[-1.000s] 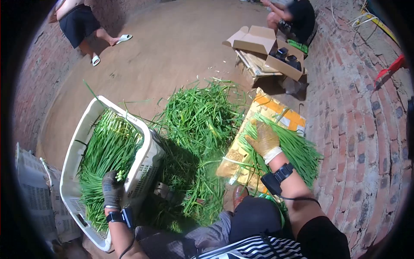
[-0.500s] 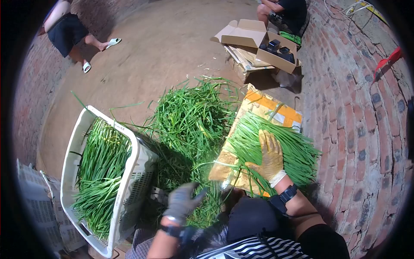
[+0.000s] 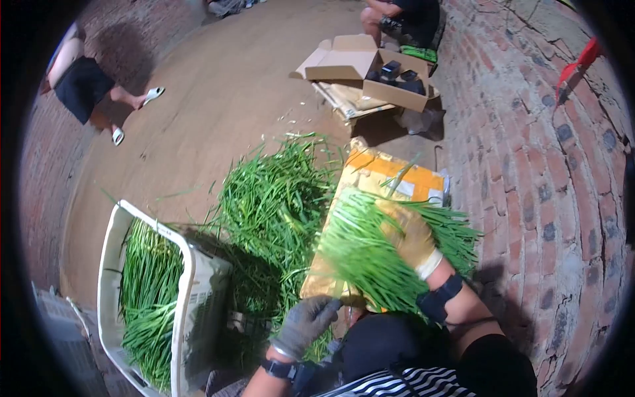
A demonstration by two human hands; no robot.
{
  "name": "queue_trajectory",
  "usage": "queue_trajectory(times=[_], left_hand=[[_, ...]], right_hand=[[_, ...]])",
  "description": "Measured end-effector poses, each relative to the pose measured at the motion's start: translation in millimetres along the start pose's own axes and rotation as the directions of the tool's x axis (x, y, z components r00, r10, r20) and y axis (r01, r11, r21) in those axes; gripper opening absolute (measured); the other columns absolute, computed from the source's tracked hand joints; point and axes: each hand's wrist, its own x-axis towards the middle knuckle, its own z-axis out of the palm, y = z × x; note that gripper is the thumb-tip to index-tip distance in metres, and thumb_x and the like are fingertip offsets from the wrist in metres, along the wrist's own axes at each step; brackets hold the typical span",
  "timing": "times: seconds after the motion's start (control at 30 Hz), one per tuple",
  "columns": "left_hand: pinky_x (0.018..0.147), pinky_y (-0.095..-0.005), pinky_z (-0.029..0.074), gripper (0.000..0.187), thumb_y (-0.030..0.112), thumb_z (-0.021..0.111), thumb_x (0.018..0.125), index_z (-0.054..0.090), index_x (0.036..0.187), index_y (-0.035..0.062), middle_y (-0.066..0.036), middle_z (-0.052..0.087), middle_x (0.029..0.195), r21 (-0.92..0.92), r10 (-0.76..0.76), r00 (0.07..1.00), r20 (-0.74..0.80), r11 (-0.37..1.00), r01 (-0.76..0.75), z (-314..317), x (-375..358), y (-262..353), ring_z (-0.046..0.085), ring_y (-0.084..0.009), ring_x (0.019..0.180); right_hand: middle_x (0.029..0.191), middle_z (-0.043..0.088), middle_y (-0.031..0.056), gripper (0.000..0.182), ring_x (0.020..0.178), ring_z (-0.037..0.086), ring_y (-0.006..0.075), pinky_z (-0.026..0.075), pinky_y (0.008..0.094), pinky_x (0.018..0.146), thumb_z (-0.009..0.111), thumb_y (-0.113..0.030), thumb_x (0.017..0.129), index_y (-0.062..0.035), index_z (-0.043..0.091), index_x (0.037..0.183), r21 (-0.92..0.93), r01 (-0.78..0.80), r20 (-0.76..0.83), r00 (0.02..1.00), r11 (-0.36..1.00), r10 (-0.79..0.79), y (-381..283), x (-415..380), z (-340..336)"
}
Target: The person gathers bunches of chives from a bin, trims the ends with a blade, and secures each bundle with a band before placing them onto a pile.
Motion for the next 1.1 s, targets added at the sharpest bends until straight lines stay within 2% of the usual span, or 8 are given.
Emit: queue_trajectory(times=[0.1, 0.2, 0.3, 0.7, 0.93, 1.03, 1.07, 1.1], left_hand=[[0.064, -0.0301, 0.049, 0.034, 0.034, 0.057, 0.093, 0.067, 0.099, 0.0016, -0.009, 0.068, 0.076, -0.096, -0.101, 0.994, 0.029, 0.99, 0.103, 2, 0, 10, 0.065, -0.0178, 0.069], [0.061, -0.0266, 0.046, 0.032, 0.031, 0.059, 0.093, 0.067, 0.097, 0.0008, -0.005, 0.065, 0.074, -0.205, -0.156, 0.987, 0.027, 0.966, 0.158, 9, 2, 7, 0.06, -0.0129, 0.067], [0.055, -0.0222, 0.041, 0.026, 0.024, 0.06, 0.094, 0.068, 0.092, -0.0009, 0.002, 0.058, 0.068, -0.307, -0.134, 0.991, -0.018, 0.944, 0.122, 16, 1, 3, 0.049, -0.0054, 0.06], [0.062, -0.0314, 0.045, 0.032, 0.031, 0.06, 0.092, 0.066, 0.095, 0.0002, -0.012, 0.062, 0.072, -0.075, -0.108, 0.994, 0.019, 0.991, 0.109, 15, 1, 1, 0.057, -0.0192, 0.064], [0.066, -0.0379, 0.048, 0.032, 0.032, 0.059, 0.091, 0.066, 0.094, 0.0005, -0.018, 0.064, 0.074, 0.061, 0.044, 0.999, -0.03, 0.997, -0.042, 17, 14, 25, 0.063, -0.033, 0.071], [0.066, -0.0374, 0.048, 0.034, 0.035, 0.056, 0.092, 0.067, 0.094, 0.0027, -0.017, 0.065, 0.076, 0.11, 0.07, 0.998, -0.003, 0.992, -0.069, 20, 22, 27, 0.064, -0.0319, 0.072], [0.066, -0.0373, 0.048, 0.035, 0.036, 0.056, 0.092, 0.067, 0.095, 0.0032, -0.017, 0.065, 0.077, 0.126, 0.052, 0.998, 0.025, 0.991, -0.055, 21, 23, 27, 0.065, -0.0317, 0.073], [0.061, -0.03, 0.049, 0.036, 0.036, 0.059, 0.092, 0.069, 0.09, 0.0016, -0.009, 0.067, 0.07, 0.146, 0.107, 0.994, -0.006, 0.984, -0.105, 25, 26, 17, 0.063, -0.0155, 0.063]], right_hand=[[0.108, 0.065, 0.0159, 0.031, 0.103, 0.061, 0.034, 0.048, 0.0435, 0.087, 0.047, -0.032, 0.095, -0.0177, 0.063, 0.117, -0.184, -0.171, 0.036, 0.983, 0.968, 0.181, 63, 44, -12], [0.108, 0.064, 0.0162, 0.027, 0.105, 0.059, 0.0314, 0.047, 0.0411, 0.09, 0.053, -0.02, 0.089, -0.0109, 0.065, 0.111, -0.473, -0.011, -0.018, 1.0, 0.881, 0.002, 144, 73, 21], [0.105, 0.065, 0.0157, 0.025, 0.1, 0.062, 0.0315, 0.05, 0.0425, 0.085, 0.054, -0.023, 0.088, -0.0122, 0.067, 0.106, -0.657, -0.062, 0.211, 0.942, 0.751, 0.262, 156, 83, 19], [0.096, 0.068, 0.0182, 0.022, 0.09, 0.067, 0.033, 0.054, 0.043, 0.076, 0.05, -0.012, 0.087, -0.0075, 0.07, 0.096, -0.689, -0.145, 0.111, 0.947, 0.71, 0.301, 148, 113, 11], [0.089, 0.07, 0.0124, 0.027, 0.078, 0.067, 0.0268, 0.052, 0.0444, 0.07, 0.051, -0.029, 0.092, -0.0132, 0.071, 0.085, -0.284, -0.179, 0.102, 0.971, 0.942, 0.215, 58, 105, -19], [0.078, 0.064, 0.0041, 0.031, 0.06, 0.059, 0.0142, 0.05, 0.0319, 0.063, 0.048, -0.035, 0.097, -0.012, 0.068, 0.089, 0.258, -0.042, 0.396, 0.916, 0.965, -0.066, 20, 32, -24], [0.08, 0.066, 0.0085, 0.021, 0.064, 0.063, 0.0206, 0.051, 0.0353, 0.066, 0.049, -0.024, 0.094, -0.0117, 0.066, 0.09, 0.382, -0.324, 0.547, 0.834, 0.865, 0.07, -14, 2, -33], [0.079, 0.066, 0.0071, 0.021, 0.062, 0.063, 0.0186, 0.05, 0.0341, 0.064, 0.049, -0.022, 0.095, -0.0112, 0.066, 0.09, 0.387, -0.357, 0.58, 0.811, 0.85, 0.076, -23, -26, -24]])
